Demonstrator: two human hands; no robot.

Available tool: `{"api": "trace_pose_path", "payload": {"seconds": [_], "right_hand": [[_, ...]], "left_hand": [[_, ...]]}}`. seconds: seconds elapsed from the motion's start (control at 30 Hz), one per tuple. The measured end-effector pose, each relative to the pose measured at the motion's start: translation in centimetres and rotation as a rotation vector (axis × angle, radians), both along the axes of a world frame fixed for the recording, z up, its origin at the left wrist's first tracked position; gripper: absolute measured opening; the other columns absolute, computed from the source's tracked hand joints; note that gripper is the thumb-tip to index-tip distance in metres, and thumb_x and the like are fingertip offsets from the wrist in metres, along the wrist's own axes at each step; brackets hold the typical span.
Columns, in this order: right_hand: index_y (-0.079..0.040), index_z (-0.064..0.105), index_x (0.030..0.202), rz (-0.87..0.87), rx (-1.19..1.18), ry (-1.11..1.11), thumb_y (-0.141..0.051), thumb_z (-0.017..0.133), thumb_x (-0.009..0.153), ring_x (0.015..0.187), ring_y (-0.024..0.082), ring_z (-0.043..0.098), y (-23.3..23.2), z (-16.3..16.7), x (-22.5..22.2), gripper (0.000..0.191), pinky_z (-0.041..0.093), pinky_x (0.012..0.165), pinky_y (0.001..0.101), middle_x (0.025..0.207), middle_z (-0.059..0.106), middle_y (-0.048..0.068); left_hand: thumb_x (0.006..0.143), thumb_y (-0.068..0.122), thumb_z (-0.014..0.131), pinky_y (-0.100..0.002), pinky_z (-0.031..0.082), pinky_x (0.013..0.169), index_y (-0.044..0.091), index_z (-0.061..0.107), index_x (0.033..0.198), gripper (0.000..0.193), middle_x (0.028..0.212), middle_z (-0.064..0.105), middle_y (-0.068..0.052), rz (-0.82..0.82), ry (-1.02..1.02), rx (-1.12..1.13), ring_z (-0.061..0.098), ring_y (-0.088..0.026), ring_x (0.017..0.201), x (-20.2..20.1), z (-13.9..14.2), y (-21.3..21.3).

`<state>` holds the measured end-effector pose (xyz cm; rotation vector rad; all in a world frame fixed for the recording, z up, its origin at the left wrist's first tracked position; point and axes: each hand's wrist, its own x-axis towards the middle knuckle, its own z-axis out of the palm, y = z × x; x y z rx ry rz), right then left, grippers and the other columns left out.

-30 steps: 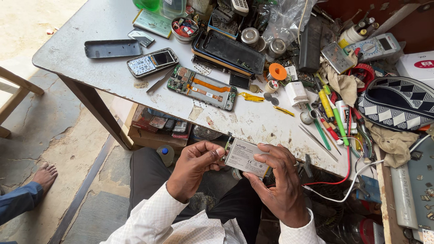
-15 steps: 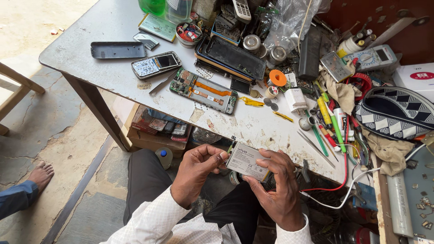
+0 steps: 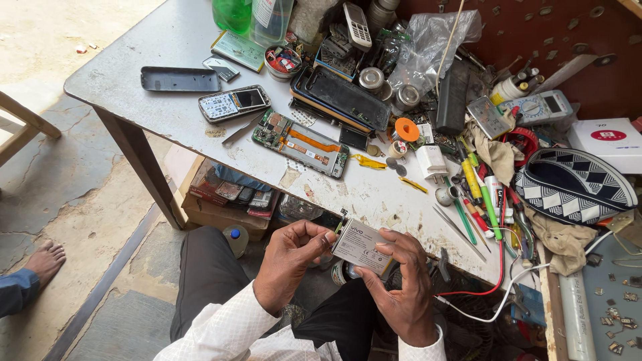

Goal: The person removes a sticker from a mobile phone battery, uses a soldering iron on the battery connector, and applies a substance from a small container to the battery terminals. The person then places the battery into a disassembled phone chassis.

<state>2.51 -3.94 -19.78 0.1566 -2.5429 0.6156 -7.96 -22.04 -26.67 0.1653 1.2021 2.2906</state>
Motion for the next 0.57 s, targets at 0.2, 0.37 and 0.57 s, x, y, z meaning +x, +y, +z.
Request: {"api": "trace_pose_path", "payload": {"seconds": [0.2, 0.37, 0.57], "right_hand": [[-0.013, 0.051, 0.123, 0.002, -0.012, -0.012, -0.020, 0.087, 0.076, 0.131, 0.031, 0.058, 0.1, -0.3, -0.2, 0.059, 0.044, 0.115, 0.0515, 0.136, 0.059, 0.011], [-0.013, 0.052, 0.123, -0.012, 0.002, -0.026, -0.020, 0.087, 0.075, 0.131, 0.031, 0.057, 0.3, -0.1, -0.5, 0.060, 0.039, 0.117, 0.0541, 0.136, 0.060, 0.012], [-0.014, 0.052, 0.124, -0.011, 0.002, -0.024, -0.020, 0.087, 0.075, 0.131, 0.030, 0.057, 0.3, -0.2, -0.8, 0.061, 0.038, 0.118, 0.0540, 0.136, 0.060, 0.011]], "left_hand": [[0.090, 0.022, 0.076, -0.022, 0.047, 0.060, -0.002, 0.073, 0.097, 0.025, 0.077, 0.074, -0.007, 0.016, -0.007, -0.029, 0.063, -0.009, 0.067, -0.1, 0.1, 0.4], [0.091, 0.020, 0.075, -0.023, 0.052, 0.066, -0.003, 0.073, 0.096, 0.024, 0.080, 0.074, -0.007, 0.044, 0.014, -0.024, 0.064, -0.008, 0.070, -0.2, 0.3, 0.9], [0.092, 0.016, 0.073, -0.023, 0.053, 0.066, -0.005, 0.071, 0.097, 0.021, 0.083, 0.074, -0.007, 0.094, 0.074, -0.080, 0.065, -0.008, 0.072, -0.2, 0.3, 1.3]]}}
